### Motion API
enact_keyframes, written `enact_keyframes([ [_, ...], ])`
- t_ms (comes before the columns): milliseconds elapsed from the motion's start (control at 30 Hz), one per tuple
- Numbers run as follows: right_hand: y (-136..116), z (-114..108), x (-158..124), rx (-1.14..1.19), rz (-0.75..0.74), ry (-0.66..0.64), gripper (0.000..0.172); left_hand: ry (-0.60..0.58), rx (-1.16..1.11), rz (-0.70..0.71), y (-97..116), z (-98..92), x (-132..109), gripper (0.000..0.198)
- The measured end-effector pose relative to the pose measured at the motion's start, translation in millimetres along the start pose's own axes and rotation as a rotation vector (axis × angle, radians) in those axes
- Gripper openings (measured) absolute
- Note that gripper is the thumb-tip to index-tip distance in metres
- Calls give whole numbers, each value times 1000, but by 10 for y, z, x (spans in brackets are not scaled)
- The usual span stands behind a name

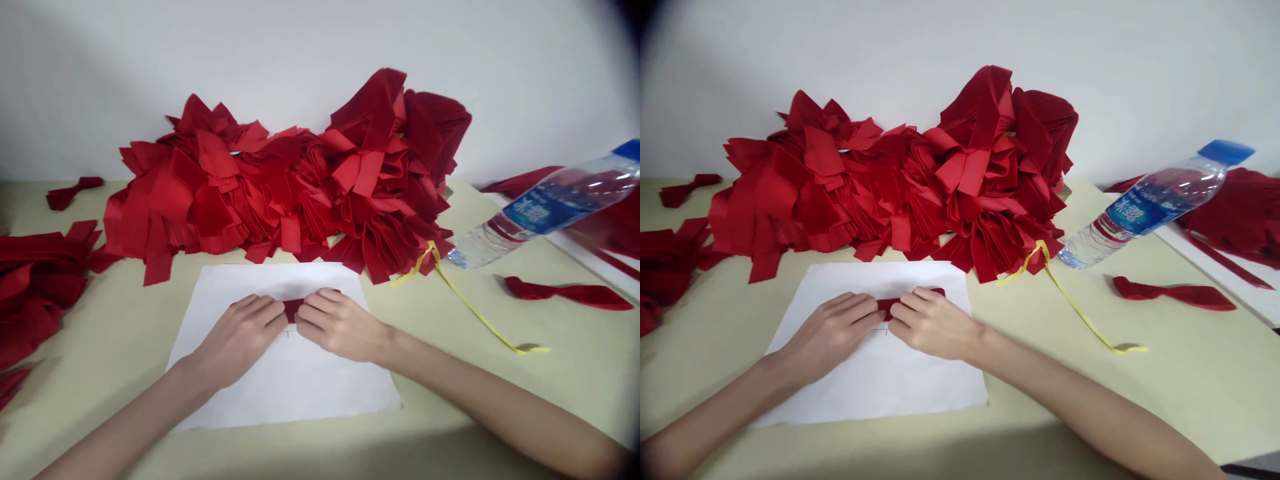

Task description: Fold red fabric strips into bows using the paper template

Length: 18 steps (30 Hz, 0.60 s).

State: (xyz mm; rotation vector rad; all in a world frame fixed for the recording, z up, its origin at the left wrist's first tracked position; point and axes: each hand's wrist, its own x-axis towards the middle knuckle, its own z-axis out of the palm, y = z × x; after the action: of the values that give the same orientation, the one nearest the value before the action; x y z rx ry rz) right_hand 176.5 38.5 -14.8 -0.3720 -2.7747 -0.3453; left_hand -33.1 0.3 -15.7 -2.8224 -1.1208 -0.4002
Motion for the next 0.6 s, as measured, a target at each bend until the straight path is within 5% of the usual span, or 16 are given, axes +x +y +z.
enact_keyframes([
  [267, 62, -17, 102, 691, 448, -151, 12, -213, -320, -379, 147, -178, 146, 14],
  [600, 310, 90, 217, 944, 736, -250, 8, -319, -638, -664, -152, -229, 364, 13],
])
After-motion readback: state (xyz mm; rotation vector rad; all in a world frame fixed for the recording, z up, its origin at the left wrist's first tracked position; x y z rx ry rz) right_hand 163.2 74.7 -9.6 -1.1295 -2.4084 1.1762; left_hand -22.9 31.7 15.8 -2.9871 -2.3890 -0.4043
